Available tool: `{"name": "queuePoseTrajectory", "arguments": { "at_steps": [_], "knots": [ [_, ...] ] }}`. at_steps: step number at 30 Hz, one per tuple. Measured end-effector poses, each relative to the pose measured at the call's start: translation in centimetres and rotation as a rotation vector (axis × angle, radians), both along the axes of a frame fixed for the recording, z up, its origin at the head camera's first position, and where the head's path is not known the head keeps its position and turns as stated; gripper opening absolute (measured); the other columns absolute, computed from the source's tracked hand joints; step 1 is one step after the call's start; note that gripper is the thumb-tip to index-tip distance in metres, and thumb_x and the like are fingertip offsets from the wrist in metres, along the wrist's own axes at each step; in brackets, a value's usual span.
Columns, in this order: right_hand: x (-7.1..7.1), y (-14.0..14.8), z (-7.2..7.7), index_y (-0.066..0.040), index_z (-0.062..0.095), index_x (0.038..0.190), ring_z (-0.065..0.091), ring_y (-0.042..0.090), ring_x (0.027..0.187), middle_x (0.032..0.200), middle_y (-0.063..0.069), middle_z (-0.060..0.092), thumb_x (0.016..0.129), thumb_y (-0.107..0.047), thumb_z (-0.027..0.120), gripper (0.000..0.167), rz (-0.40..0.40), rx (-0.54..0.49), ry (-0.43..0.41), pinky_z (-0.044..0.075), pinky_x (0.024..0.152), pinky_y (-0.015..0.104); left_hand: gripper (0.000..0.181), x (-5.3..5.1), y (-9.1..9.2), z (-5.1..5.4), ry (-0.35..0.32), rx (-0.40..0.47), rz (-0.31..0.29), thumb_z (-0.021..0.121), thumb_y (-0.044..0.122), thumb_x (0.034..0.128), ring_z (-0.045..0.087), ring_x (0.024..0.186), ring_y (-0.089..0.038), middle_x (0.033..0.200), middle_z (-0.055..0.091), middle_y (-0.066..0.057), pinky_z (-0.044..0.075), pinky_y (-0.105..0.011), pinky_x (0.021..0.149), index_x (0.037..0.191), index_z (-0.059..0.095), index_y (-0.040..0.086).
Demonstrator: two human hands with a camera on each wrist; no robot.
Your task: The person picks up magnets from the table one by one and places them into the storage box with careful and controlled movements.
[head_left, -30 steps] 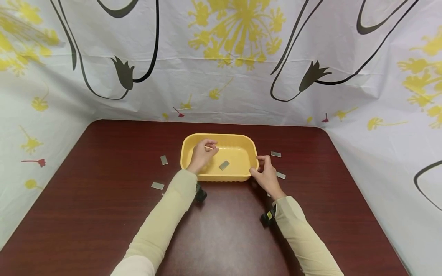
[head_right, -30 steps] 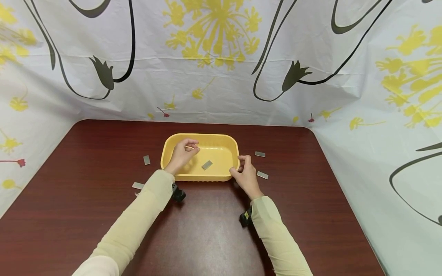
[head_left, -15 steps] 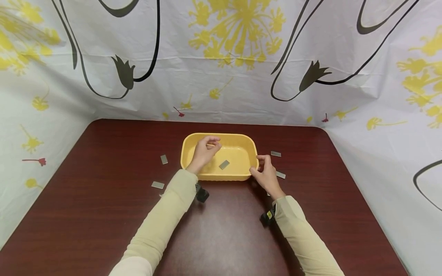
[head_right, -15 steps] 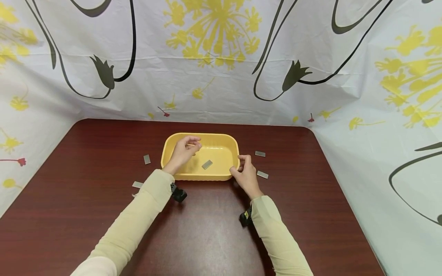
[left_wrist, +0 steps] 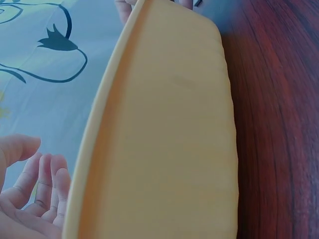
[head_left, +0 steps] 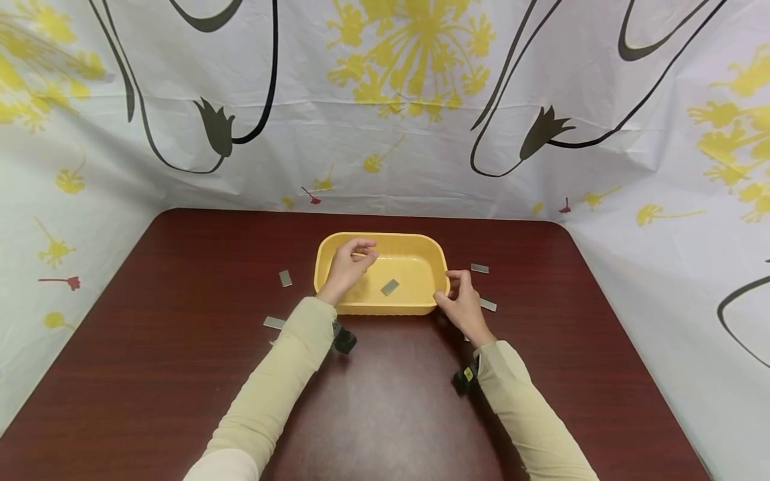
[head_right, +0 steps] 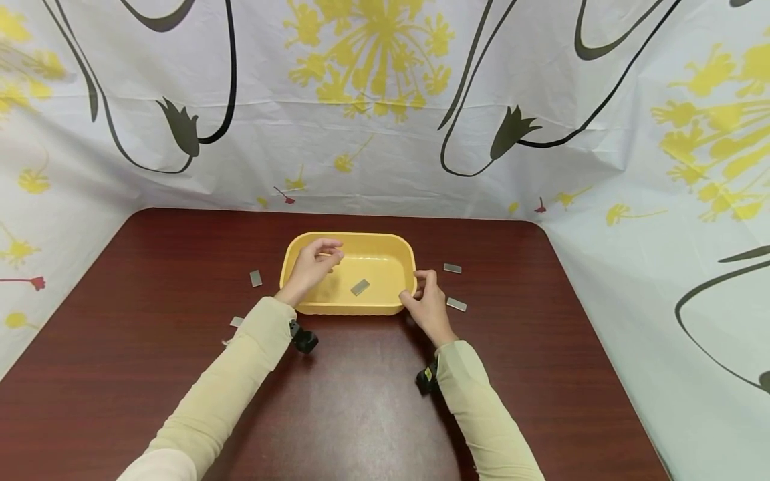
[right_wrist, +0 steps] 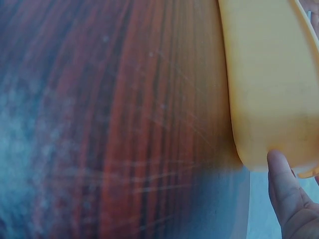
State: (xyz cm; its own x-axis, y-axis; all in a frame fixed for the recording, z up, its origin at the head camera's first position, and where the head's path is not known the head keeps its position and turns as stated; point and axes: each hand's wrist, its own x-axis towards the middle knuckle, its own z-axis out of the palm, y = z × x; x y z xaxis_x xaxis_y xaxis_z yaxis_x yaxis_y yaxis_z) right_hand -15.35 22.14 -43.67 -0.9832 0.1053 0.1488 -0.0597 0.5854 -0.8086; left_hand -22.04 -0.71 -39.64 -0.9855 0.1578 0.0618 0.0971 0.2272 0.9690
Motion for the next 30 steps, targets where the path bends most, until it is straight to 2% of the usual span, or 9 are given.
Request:
{"name": "queuePoseTrajectory", "arguments": {
  "at_steps": [19,30],
  "knots": [
    [-0.1,0.0,-0.1,-0.004,0.040,0.116,0.051,0.021,0.073,0.095,0.018,0.055,0.076,-0.010,0.058,0.044,-0.008,0.006,-0.001,0.042,0.060,0.027,0.027,0.7,-1.4,-0.2,0.009,-0.020,-0.011,0.059,0.013,0.0834,0.058,0.082,-0.025,0.096,0.058,-0.012,0.048,-0.028,0.065,0.107,0.058,0.001],
    [-0.2,0.1,-0.3,-0.005,0.041,0.115,0.052,0.021,0.074,0.093,0.016,0.055,0.076,-0.009,0.058,0.043,-0.012,0.009,0.010,0.043,0.060,0.026,0.028,1.5,-2.0,-0.1,-0.018,0.051,-0.032,0.058,0.010,0.0830,0.057,0.078,-0.025,0.091,0.056,-0.012,0.045,-0.024,0.062,0.107,0.057,-0.003]
  ]
}}
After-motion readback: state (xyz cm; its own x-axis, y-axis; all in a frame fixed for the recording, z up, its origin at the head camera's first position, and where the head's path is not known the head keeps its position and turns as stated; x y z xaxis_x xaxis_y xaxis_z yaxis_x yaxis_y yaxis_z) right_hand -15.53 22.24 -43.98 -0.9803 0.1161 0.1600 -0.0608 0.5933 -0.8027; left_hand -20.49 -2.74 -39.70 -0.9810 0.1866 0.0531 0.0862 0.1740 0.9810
